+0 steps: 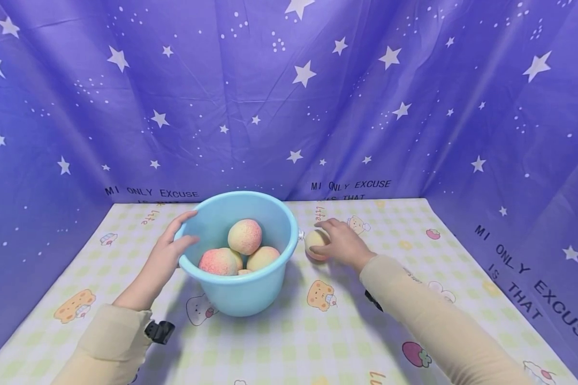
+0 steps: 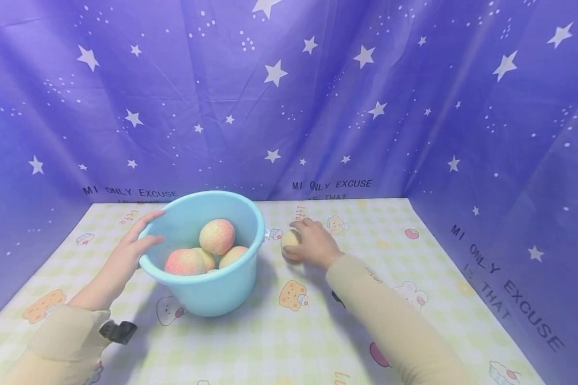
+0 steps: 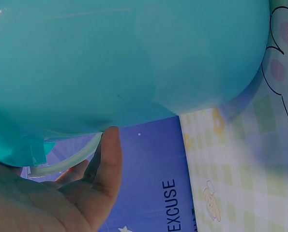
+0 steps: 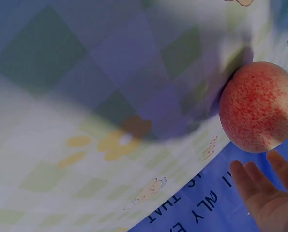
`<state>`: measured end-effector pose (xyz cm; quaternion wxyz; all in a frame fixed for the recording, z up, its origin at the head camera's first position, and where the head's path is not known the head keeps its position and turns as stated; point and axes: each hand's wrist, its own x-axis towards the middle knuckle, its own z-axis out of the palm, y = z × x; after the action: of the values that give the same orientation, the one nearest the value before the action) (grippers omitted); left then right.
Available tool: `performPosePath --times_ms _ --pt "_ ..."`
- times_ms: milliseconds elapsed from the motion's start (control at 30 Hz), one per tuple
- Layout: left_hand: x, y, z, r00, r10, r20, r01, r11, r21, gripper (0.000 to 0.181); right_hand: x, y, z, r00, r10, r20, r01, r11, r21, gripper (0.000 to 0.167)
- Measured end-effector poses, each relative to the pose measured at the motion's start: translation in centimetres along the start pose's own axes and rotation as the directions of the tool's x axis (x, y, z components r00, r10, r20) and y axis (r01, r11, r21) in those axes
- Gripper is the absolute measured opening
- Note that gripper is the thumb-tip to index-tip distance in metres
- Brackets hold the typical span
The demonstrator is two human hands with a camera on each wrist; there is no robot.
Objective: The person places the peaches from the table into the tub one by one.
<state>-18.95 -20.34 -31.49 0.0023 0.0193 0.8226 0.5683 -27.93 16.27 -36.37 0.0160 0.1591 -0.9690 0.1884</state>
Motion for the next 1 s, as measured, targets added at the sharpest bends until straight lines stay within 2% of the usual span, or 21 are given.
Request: performPosePath --times_ms 600,800,1000 --pt "0.0 -0.2 0.0 1.000 -0.003 -0.004 0.003 1.000 -0.003 0.065 0.2 -0.1 1.8 0.998 0.062 -0.017 -0.060 0.997 0.057 0.077" --pt "-0.1 -0.1 0.0 1.000 -0.003 -0.007 0.003 1.000 0.002 0.065 0.4 -0.1 2.4 0.998 0.066 -0.017 -0.065 0.997 0.045 0.076" --pt "-0.1 0.0 0.0 1.000 0.002 -0.008 -0.002 1.000 0.000 0.064 0.4 -0.3 2.8 0.996 0.090 -0.021 -0.088 0.993 0.075 0.075"
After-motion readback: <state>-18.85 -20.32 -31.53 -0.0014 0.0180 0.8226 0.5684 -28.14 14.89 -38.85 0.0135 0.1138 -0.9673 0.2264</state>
